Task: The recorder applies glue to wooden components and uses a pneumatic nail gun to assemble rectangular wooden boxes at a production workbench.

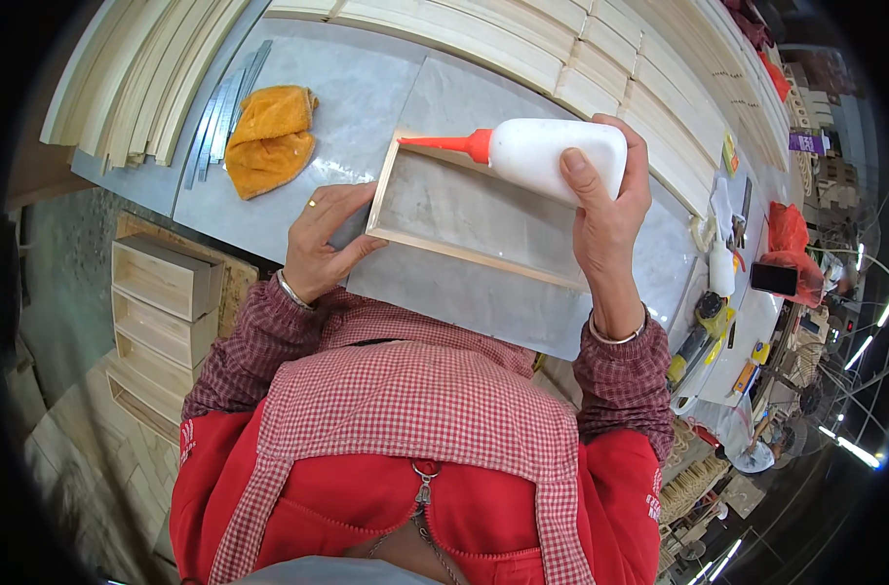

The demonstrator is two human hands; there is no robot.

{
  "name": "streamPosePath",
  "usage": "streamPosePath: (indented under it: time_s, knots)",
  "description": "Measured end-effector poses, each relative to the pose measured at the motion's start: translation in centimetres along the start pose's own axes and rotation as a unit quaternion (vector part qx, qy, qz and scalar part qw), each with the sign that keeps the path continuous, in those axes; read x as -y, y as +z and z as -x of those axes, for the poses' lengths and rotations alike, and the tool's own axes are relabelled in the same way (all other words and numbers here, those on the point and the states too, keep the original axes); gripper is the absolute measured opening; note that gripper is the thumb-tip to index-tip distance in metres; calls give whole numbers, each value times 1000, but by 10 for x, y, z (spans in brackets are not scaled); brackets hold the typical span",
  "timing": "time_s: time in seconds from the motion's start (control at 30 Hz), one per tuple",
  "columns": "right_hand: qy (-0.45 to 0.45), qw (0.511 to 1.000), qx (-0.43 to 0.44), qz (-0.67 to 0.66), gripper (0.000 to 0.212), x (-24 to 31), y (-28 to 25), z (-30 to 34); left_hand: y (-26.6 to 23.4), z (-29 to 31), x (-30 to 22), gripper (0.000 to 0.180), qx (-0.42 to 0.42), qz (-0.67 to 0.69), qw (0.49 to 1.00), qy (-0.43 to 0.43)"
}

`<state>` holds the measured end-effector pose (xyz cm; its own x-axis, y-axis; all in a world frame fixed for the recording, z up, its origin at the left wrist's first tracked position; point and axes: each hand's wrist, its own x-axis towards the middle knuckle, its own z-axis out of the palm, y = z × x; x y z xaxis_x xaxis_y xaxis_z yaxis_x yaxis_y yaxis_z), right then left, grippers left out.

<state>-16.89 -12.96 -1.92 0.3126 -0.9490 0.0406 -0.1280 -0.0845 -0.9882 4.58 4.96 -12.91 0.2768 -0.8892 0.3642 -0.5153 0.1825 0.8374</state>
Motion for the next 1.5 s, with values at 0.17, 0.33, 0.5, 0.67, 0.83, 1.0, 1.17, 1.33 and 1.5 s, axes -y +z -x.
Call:
streamPosePath:
  time_s: [0.17, 0.33, 0.5, 0.67, 0.83, 1.0, 1.17, 1.33, 1.5]
  knots:
    - [6, 1000, -12, -24, 48, 1, 2, -6, -2, -1, -1, 54, -1, -6, 1000, 9]
    - [6, 1000, -10, -12, 46, 0, -9, -5, -1, -2, -3, 53, -3, 0, 1000, 10]
    - [15, 999, -28, -2, 45, 1, -31, -1, -2, -3, -5, 53, 1, 5, 1000, 1]
    - [2, 999, -48, 18, 44, 1, -60, 7, -2, -3, -5, 51, 6, 6, 1000, -5]
    - [-8, 997, -76, 9, 43, -1, -93, 17, -2, -4, -9, 50, 21, 3, 999, -37]
    - [3, 994, -105, 37, 46, -2, -125, 29, -3, -6, -15, 48, 33, -7, 998, -48]
    - [-3, 990, -139, 27, 44, -5, -157, 42, -2, -2, -11, 47, 36, -10, 998, -55]
    - [-17, 982, -186, 22, 43, -10, -188, 53, -3, 1, -7, 46, 45, -24, 997, -65]
    - [-5, 977, -214, 19, 44, -15, -207, 63, -2, 1, -8, 44, 49, -22, 996, -72]
